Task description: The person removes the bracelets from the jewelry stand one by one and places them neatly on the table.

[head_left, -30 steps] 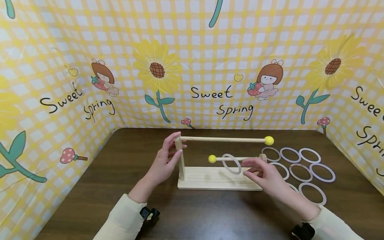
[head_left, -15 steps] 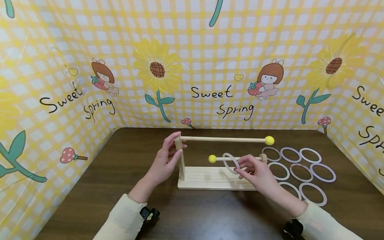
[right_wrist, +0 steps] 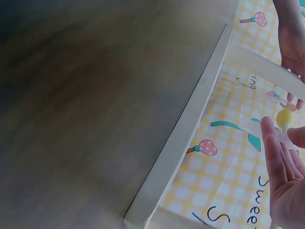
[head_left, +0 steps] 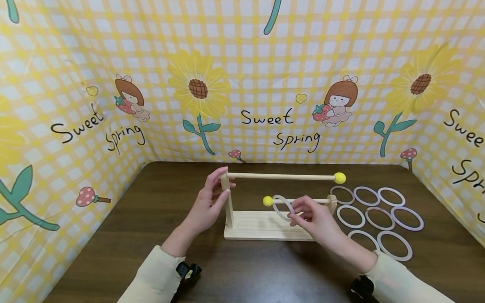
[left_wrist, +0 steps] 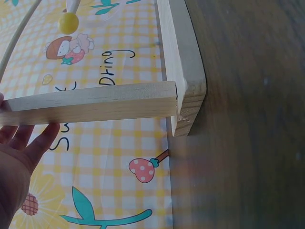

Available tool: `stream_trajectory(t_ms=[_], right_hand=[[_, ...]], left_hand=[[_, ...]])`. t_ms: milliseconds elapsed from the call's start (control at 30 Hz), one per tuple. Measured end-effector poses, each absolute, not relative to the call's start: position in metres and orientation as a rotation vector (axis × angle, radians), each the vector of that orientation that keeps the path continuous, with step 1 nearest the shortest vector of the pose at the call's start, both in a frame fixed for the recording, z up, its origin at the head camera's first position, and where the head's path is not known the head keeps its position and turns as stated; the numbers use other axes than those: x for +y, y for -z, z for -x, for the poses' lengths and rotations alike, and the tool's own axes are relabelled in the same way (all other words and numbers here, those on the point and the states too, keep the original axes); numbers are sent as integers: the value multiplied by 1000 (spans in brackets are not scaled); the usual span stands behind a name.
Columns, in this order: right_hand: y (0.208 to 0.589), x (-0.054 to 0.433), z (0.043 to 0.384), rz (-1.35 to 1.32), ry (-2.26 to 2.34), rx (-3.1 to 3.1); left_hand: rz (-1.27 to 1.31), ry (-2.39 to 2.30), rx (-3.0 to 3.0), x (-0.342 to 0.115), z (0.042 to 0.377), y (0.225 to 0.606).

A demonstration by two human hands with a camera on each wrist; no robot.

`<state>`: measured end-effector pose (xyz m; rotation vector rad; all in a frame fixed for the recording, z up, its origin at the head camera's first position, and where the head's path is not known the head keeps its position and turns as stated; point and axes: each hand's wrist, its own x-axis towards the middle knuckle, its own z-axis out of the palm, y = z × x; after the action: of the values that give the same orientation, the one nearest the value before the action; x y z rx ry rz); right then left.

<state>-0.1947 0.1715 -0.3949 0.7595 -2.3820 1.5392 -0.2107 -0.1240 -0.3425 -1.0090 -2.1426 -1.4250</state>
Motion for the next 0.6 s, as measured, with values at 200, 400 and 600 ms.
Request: stream_trajectory(t_ms=[200, 400, 600], right_hand=[[392, 162, 195, -795, -1540, -2376], [389, 154, 197, -774, -1508, -2422], [389, 147, 200, -810, -1563, -2387]], left_hand=[[1024, 1414, -2127, -124, 211, 343], [1039, 1399, -2121, -124, 213, 342], [1035, 1396, -2124, -124, 213, 342]])
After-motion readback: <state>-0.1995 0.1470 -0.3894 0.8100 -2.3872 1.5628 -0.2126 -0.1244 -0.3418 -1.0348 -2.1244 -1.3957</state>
